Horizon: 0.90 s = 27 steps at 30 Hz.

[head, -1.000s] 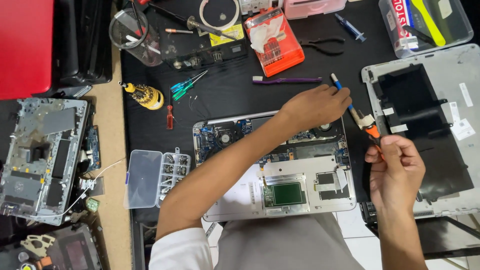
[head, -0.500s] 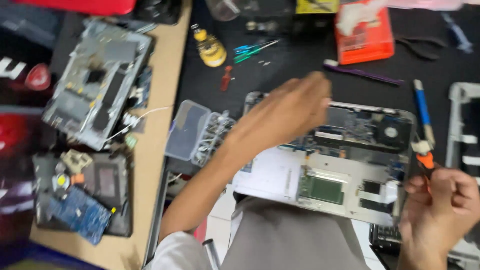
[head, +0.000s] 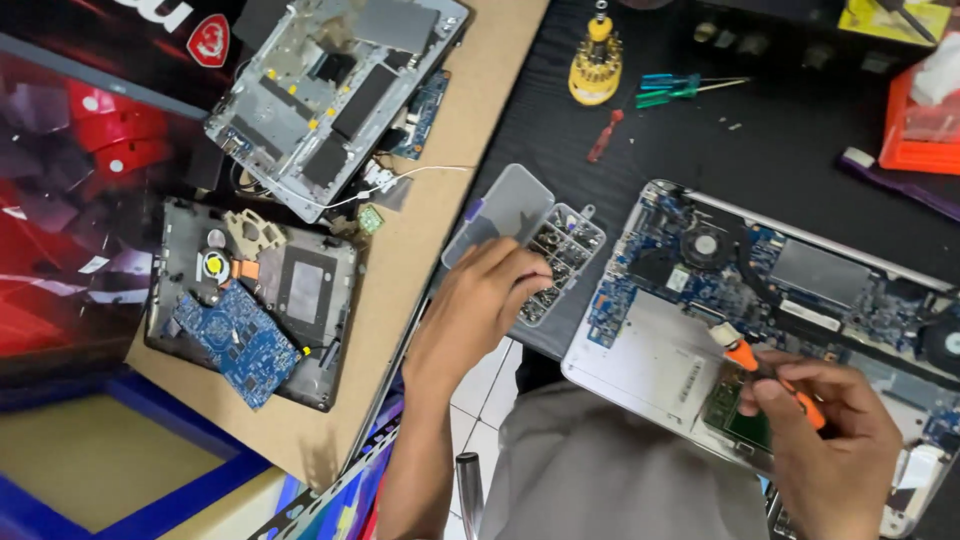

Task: Installing and securing cooling fans into a laptop chassis using a screwdriver and small screws.

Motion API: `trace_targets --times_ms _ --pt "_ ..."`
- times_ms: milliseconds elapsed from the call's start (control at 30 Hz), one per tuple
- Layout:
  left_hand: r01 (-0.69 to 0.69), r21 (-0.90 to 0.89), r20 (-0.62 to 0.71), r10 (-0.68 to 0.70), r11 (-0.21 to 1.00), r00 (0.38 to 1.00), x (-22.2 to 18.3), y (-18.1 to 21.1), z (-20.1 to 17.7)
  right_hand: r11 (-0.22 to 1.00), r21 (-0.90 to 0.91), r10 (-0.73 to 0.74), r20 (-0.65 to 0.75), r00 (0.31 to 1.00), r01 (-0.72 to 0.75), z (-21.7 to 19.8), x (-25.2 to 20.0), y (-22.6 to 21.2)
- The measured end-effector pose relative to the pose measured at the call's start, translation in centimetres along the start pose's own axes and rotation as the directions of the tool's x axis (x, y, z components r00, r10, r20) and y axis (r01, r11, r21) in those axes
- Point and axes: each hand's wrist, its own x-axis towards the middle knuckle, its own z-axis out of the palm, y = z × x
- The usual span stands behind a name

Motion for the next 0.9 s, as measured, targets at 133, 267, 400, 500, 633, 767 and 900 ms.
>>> trace_targets --times_ms 133,267,400,500,633,767,900 --pt "-0.009 0.032 -0.066 0.012 0.999 0.998 0.1 -1.1 0.6 0.998 -0.048 0.052 0.022 0.998 -0.051 1.9 -0.1 -1.7" --pt "-0.033 0.064 -0.095 0.039 0.997 0.995 0.7 -1.3 1.1 1.000 -0.015 0.015 0.020 1.000 -0.015 3.1 -0.3 -2.0" --pt "-0.021 0.043 -0.087 0.025 0.999 0.996 0.8 -1.5 1.9 0.994 -0.061 -0.090 -0.037 0.995 0.087 4.4 -0.4 -3.9" --pt "-0.059 0.056 -0.125 0.066 0.997 0.990 0.8 -2.3 3.1 0.977 -0.050 -0.210 -0.026 0.977 0.208 4.6 0.4 -4.6" --pt "-0.066 0.096 -0.158 0.081 0.993 0.984 1.4 -2.6 3.9 0.946 -0.069 -0.319 -0.038 0.947 0.316 4.9 1.7 -4.6" --pt "-0.057 0.098 -0.178 0.074 0.993 0.981 1.5 -2.8 4.5 0.895 -0.110 -0.433 0.028 0.901 0.433 6.5 2.6 -6.7" --pt "-0.037 0.094 -0.182 0.054 0.995 0.982 1.2 -3.3 5.0 0.877 -0.101 -0.460 0.103 0.882 0.469 8.3 3.4 -8.2"
